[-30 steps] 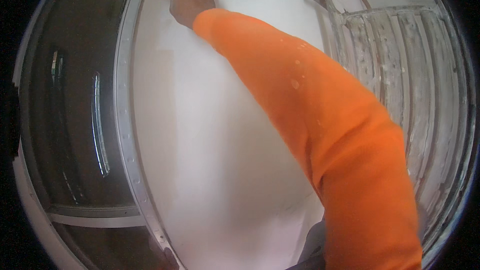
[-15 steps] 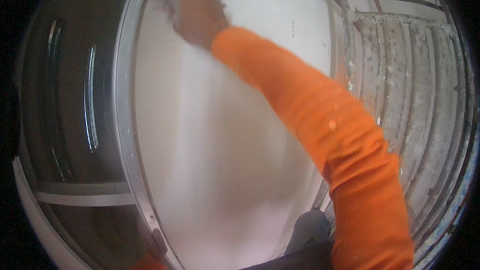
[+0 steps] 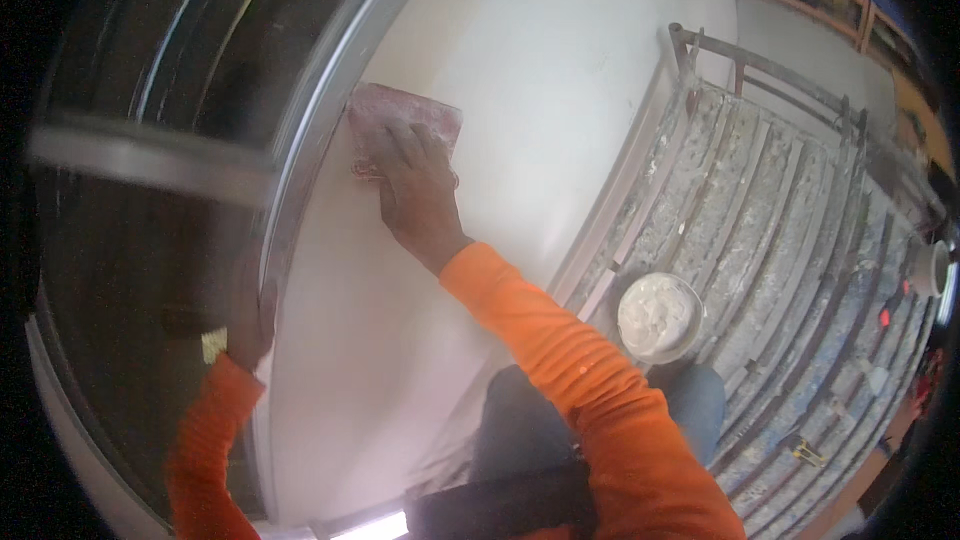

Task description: The person applies joint compound to a drywall surface using a spreader, repeatedly scooping compound from a container and smoothing it onto the wall.

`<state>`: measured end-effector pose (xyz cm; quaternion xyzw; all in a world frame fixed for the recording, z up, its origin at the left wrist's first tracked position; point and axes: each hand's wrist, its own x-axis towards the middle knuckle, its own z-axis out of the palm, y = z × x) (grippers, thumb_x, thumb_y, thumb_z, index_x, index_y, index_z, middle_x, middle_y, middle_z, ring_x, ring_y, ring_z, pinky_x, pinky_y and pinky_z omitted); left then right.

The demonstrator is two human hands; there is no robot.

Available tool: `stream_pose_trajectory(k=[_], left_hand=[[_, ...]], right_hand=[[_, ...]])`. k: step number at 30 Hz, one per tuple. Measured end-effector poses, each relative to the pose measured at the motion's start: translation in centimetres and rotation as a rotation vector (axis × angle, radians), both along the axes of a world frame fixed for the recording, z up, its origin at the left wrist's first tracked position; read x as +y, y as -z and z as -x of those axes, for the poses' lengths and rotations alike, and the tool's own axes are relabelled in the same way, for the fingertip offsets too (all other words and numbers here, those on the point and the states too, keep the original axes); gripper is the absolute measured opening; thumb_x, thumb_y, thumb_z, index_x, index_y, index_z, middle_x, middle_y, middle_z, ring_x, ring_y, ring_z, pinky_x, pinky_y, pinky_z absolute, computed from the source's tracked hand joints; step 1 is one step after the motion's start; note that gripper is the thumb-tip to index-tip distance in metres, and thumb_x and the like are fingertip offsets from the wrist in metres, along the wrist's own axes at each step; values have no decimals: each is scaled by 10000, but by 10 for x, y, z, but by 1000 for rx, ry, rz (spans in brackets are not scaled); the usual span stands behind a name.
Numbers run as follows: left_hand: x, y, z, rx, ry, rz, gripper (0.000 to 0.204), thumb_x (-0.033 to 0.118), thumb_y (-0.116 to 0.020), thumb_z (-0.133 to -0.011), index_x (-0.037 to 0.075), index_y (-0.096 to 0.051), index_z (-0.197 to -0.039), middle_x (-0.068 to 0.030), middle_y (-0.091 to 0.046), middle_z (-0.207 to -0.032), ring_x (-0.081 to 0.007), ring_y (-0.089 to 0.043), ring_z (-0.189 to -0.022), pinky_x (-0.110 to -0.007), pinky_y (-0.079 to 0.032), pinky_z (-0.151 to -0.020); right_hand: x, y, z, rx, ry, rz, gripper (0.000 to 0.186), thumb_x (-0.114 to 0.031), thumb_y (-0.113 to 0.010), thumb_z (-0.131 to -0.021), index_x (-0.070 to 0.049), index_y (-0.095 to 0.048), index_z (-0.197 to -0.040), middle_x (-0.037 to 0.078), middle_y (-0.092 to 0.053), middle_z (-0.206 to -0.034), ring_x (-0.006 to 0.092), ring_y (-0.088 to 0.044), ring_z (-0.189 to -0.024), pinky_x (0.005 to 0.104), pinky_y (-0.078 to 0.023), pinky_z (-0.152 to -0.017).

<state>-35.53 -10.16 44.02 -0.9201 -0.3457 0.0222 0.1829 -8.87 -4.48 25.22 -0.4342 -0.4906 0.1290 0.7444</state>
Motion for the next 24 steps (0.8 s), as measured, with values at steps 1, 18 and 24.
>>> stream_pose_trajectory(k=[1,18,24], left_hand=[[2,2,-1,-37,20,5,544,215,-429,-1070,-81,-366,-1522,-283,-419,-1522,-439,-427,-1377,-484,-311,-1175],[35,27,18,-673,172,304,369,94,-487,-1039,-10,-565,-1384,-225,-586,-1398,-356,-556,-1296,-397,-420,-1111],[-1,5,7,-494,194,132,395,149,-493,-1034,-16,-550,-1389,-252,-574,-1391,-399,-535,-1298,-422,-397,-1123]], right_hand=[[-13,2,17,20,-2,10,569,44,-558,-843,-41,-560,-1405,201,-522,-1421,426,-472,-1317,496,-393,-1137],[-261,10,229,-103,-693,296,415,-37,-546,-963,-33,-606,-1374,175,-638,-1316,325,-624,-1170,455,-504,-1033],[-262,59,84,798,-702,761,305,22,-593,-871,46,-667,-1166,104,-705,-1005,212,-691,-872,327,-583,-806]])
